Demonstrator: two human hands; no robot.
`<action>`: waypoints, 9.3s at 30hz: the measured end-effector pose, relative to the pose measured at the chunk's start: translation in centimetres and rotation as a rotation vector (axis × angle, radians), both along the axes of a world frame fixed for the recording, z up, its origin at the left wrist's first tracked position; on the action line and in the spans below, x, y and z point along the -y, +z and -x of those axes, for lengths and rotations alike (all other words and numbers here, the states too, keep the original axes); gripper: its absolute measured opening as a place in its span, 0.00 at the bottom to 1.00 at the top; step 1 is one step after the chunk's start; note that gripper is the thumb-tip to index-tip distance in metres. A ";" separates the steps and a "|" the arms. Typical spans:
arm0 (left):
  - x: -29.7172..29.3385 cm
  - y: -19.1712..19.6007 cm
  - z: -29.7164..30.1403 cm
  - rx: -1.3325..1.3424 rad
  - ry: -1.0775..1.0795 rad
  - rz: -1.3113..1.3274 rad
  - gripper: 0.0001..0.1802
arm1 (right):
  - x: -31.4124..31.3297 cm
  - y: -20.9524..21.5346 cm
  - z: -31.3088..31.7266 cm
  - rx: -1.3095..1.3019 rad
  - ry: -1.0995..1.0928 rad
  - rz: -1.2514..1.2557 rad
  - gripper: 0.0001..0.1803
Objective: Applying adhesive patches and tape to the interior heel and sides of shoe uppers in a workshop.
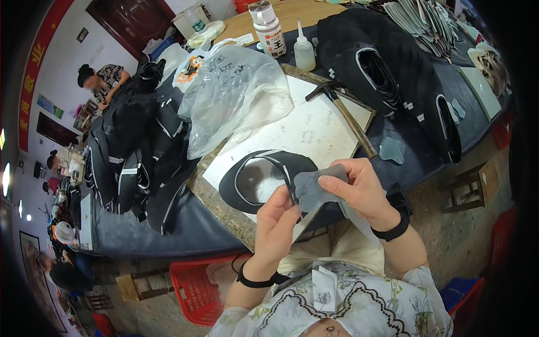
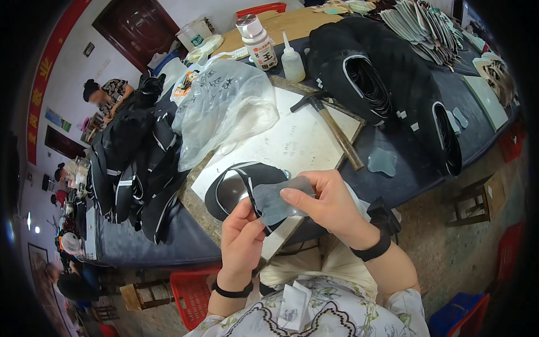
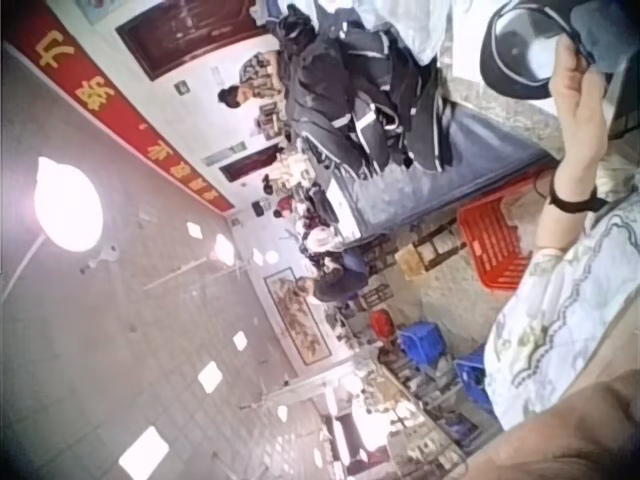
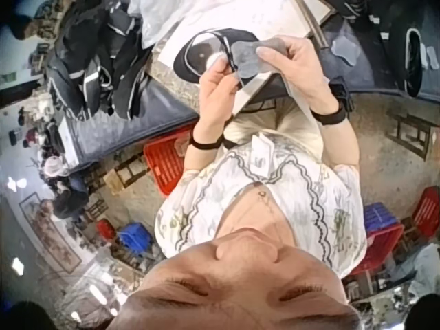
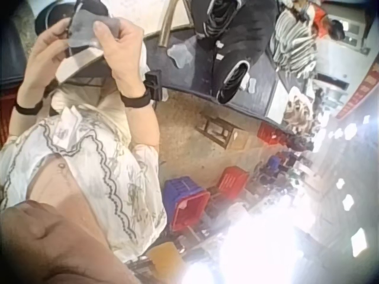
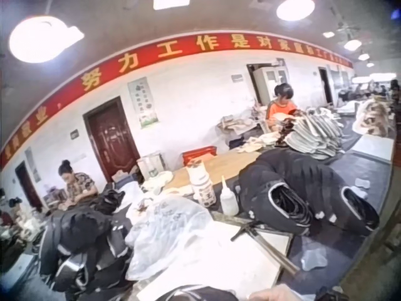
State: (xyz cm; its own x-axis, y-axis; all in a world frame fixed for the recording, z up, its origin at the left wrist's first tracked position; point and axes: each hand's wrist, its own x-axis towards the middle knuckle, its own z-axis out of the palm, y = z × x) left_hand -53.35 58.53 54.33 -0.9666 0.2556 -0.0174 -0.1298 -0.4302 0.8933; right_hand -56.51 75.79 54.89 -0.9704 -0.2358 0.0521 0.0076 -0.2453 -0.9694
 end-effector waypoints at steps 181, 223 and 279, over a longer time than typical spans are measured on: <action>-1.4 -0.8 -2.0 -0.176 0.108 0.205 0.32 | -0.6 -2.7 -4.9 0.112 0.019 0.364 0.19; -0.4 0.0 0.8 0.004 -0.023 0.113 0.19 | -0.2 -4.2 -4.1 0.109 -0.025 0.637 0.12; -1.4 -1.7 -0.3 -0.227 0.284 0.394 0.16 | 2.5 -2.6 -4.1 0.118 0.008 0.427 0.13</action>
State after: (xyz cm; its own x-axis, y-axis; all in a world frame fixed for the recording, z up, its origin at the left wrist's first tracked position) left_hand -53.08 59.94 52.68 -0.9873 -0.0005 0.1586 0.1584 -0.0466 0.9863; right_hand -52.38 73.27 52.25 -0.9738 -0.2245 0.0358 0.1152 -0.6231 -0.7736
